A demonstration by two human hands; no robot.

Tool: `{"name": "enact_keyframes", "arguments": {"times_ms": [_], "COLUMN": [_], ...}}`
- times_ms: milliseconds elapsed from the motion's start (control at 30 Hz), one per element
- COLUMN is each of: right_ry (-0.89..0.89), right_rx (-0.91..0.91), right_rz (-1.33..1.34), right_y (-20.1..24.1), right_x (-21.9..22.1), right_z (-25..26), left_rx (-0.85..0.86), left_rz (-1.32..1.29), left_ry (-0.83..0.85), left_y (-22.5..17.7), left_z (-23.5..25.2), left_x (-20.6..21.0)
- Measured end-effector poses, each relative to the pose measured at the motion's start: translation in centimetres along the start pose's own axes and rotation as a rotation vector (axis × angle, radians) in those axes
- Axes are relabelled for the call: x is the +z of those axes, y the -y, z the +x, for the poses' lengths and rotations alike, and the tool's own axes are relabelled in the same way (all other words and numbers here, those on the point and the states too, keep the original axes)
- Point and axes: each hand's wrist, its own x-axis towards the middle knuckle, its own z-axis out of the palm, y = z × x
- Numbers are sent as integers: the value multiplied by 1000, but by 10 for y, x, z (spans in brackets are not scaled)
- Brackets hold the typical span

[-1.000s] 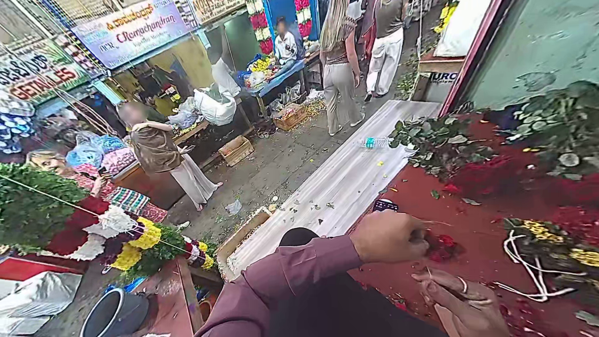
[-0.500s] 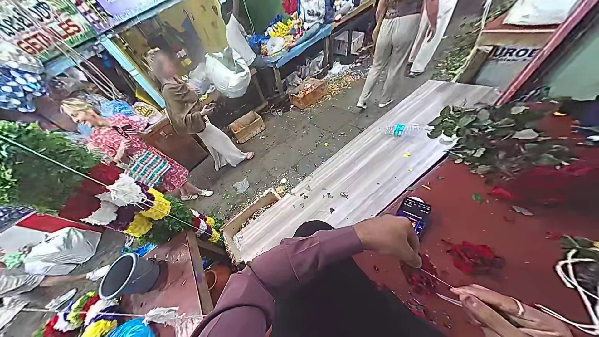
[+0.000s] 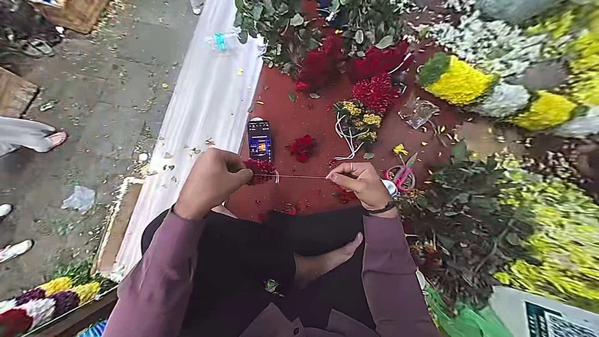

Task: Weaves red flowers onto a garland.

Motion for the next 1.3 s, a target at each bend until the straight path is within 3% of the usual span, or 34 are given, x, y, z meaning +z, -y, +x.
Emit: {"name": "enact_keyframes", "arguments": {"times_ms": [67,133,200,300,467,600,800,933,1167,1300], "right_ry": [34,45,47,15,-256,-163,-299,-344,-378,-467], "right_rx": [130,279,435,507,421,428,456,407,208,220], "right_rz": [-40,-123,-295,-467,-720,-826,-644,-456,-498,-82], "right_y": [-3,-15,-32,-47,-86,-103,-144,-127,-120,-78], "right_x": [-1,-1,3,15,43,55,37,34,22,32], "right_z": [-1,10,23,49,98,137,141,138,131,107], "left_rx": [4,149,239,244,240,234,247,247,316,303], "left_rz": [2,35,31,7,-53,-56,11,24,-87,-163], "left_ry": [-45,-172,-230,-195,-110,-66,-56,-57,-57,2], "left_y": [21,81,113,114,111,113,113,113,119,116], "left_z": [14,48,69,71,74,81,94,91,93,93], "left_x": [5,17,22,22,31,32,39,41,42,45]}}
